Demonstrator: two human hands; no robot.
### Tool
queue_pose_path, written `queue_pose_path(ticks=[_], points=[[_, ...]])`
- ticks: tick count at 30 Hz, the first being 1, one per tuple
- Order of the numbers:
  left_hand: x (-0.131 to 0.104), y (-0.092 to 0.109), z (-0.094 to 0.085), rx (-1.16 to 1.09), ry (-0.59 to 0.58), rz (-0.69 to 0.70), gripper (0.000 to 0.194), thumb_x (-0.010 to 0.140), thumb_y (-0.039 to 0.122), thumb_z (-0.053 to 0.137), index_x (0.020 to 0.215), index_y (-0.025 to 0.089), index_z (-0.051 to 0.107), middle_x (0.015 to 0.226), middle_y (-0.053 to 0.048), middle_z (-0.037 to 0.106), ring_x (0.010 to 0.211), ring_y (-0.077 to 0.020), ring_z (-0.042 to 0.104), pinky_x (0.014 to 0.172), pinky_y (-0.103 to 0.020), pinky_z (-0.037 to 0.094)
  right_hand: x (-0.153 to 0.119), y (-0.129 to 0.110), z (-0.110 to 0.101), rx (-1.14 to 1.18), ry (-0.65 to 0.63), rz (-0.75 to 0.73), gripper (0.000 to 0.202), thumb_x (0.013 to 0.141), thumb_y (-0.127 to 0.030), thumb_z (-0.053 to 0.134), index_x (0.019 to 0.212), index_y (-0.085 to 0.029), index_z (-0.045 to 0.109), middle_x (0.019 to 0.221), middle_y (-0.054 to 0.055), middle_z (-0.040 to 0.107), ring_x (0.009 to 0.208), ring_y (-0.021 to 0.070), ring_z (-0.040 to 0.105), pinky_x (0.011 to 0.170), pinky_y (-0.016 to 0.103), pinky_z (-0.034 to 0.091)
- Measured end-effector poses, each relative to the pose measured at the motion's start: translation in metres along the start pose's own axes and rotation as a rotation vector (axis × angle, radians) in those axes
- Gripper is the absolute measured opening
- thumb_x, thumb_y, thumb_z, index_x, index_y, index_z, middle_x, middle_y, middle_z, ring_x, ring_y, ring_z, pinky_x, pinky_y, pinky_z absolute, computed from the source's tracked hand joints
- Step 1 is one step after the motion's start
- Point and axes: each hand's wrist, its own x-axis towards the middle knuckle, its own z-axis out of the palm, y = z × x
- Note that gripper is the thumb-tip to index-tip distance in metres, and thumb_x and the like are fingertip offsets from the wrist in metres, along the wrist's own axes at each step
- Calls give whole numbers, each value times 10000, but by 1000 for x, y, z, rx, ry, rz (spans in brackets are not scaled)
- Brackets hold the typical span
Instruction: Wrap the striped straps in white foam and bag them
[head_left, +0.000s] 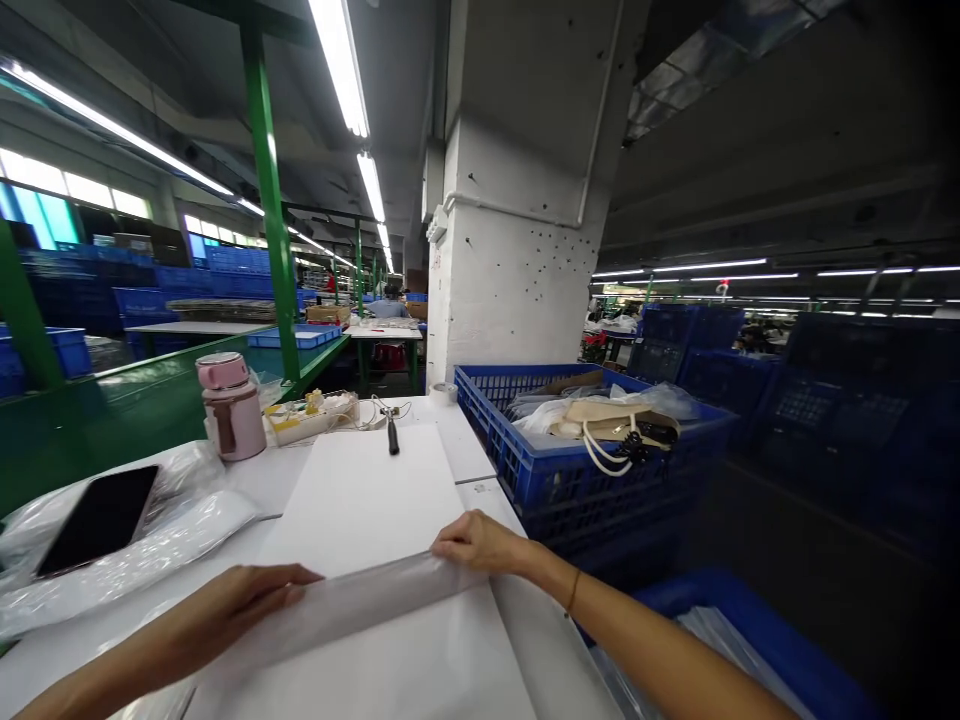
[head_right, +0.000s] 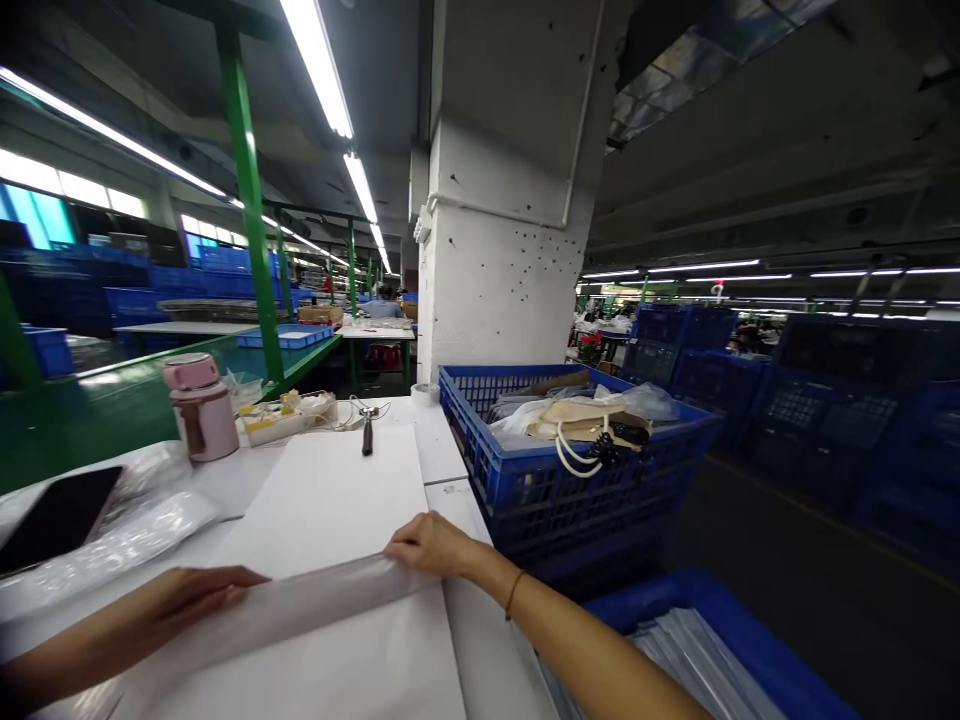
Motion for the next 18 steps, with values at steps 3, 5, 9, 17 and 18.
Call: queue_pose_path(ticks=[3,5,9,17,18], points=[[0,16,-7,8,-38,55,380,938,423,339,1020,265,675,1069,-33,654,961,-202,616,838,-262,479,-6,-6,11,13,64,-35,182,884,-249,572,1020,-166,661,959,49,642,902,178,572,823,277,423],[-6,28,-4,17,-43,77,366,946,415,336,1076,265,644,1089,-45,629,993,-192,588,856,-270,456,-14,-11,19,24,76,-85,297,823,-294,651,1090,-165,628,1054,86,613,982,235,541,899,363,395],[-19,46,2,31,-75,34,402,907,507,420,1225,288,531,1093,-49,583,1000,-205,554,842,-288,436,-26,-16,27,41,85,-146,282,887,-207,514,1138,-99,581,1078,170,573,1003,302,500,888,478,370],[-39,59,-15,-57,-135,2,392,933,523,338,1213,316,517,1034,-11,625,952,-199,577,804,-280,416,-41,-30,19,214,70,-107,328,985,-253,282,951,-164,596,823,52,599,774,188,546,741,327,435],[-38,57,-15,-83,-145,2,379,958,485,284,1192,321,533,1021,3,637,926,-185,590,784,-267,420,-41,-30,19,240,74,-64,356,993,-268,267,901,-173,598,774,33,591,728,173,547,698,304,442]])
